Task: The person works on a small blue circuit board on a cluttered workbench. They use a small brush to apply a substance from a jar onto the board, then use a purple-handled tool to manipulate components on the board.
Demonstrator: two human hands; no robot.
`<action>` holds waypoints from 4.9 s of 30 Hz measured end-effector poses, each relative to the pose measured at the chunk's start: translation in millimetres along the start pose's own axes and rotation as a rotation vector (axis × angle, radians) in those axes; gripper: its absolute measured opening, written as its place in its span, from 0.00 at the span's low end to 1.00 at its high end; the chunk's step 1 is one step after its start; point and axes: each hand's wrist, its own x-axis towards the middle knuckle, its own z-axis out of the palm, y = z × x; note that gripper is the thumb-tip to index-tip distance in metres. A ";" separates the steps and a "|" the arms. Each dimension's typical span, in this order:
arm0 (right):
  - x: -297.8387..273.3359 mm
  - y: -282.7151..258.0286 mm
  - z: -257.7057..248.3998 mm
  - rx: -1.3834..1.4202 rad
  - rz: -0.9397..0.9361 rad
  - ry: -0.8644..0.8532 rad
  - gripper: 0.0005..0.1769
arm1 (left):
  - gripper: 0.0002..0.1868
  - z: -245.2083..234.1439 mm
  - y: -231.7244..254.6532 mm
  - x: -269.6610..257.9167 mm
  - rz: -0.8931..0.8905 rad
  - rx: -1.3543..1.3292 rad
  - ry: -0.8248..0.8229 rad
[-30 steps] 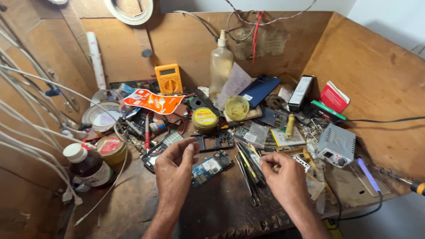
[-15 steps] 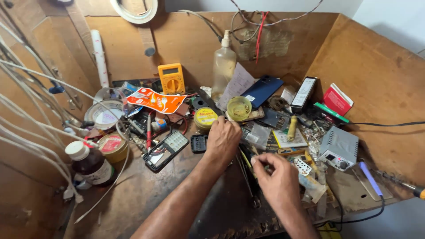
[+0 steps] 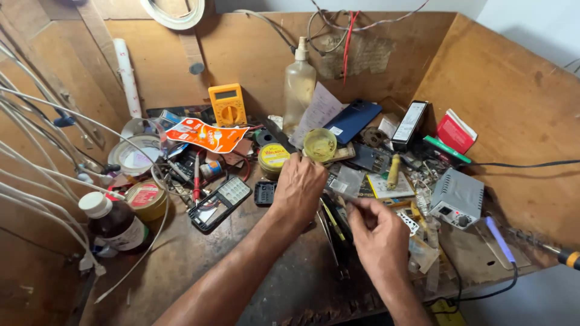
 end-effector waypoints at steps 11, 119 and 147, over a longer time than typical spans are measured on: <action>45.3 -10.4 21.4 0.598 0.407 -0.220 0.15 | 0.09 -16.9 26.1 -36.7 -0.431 -1.040 0.234; -37.4 -10.5 -32.1 0.467 0.205 0.005 0.13 | 0.40 26.9 28.8 -20.1 -0.316 -0.679 0.446; -26.5 -18.1 -39.2 0.483 0.397 -0.193 0.19 | 0.44 38.1 -62.2 -27.1 -0.518 -0.528 0.506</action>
